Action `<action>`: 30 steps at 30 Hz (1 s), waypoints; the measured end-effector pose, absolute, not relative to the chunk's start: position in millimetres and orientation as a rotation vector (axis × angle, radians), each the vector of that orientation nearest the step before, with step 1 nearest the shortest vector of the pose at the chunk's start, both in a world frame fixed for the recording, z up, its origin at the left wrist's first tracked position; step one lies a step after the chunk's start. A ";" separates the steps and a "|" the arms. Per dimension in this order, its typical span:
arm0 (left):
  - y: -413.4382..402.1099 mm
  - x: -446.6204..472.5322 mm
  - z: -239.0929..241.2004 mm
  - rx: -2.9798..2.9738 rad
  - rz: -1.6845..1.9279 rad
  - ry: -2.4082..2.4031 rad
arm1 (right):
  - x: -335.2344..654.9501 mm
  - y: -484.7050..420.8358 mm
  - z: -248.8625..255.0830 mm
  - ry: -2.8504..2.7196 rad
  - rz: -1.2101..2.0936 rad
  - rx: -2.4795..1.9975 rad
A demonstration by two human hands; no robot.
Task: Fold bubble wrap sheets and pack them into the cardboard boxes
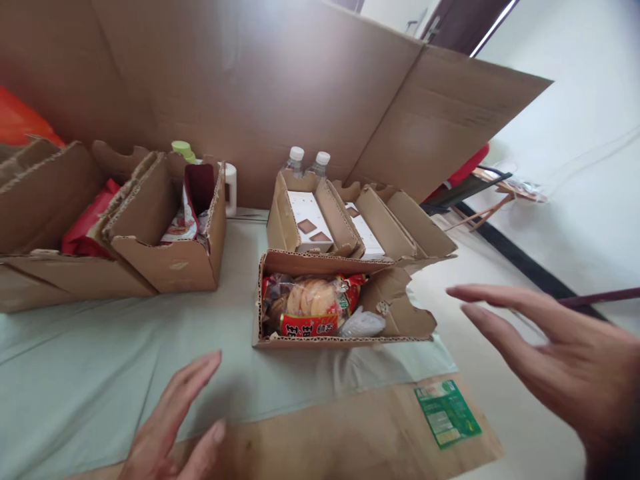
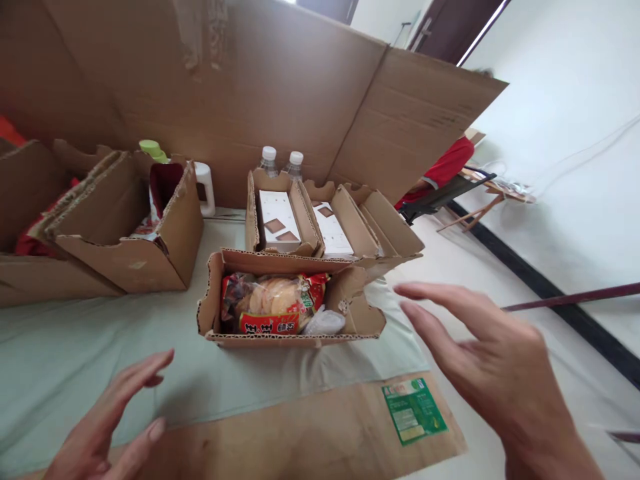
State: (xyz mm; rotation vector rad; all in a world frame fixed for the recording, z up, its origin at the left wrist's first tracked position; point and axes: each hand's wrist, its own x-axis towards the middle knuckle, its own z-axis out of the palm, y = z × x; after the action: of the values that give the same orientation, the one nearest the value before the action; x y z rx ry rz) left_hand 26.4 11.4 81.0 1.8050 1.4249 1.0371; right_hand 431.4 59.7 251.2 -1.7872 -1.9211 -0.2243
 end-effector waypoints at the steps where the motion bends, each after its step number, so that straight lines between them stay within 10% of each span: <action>1: 18.9 29.1 86.7 1.777 1.016 1.414 | 437.1 47.2 237.4 -1.782 -0.178 -1.833; 10: 102.2 106.8 92.6 1.429 1.092 0.953 | 408.6 47.7 87.5 -1.412 0.647 -1.509; 21: -5.6 -9.5 99.5 1.280 1.119 1.583 | 283.5 -26.5 88.3 -1.406 0.698 -1.544; 30: 8.2 5.3 104.3 1.471 1.116 1.209 | 296.2 -51.2 80.6 -1.168 0.612 -1.627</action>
State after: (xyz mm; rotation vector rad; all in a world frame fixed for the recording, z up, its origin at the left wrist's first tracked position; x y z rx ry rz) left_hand 5.3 8.2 104.3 1.4705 1.2094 1.1163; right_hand 296.2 -51.2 80.6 -1.6268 -1.1679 0.6118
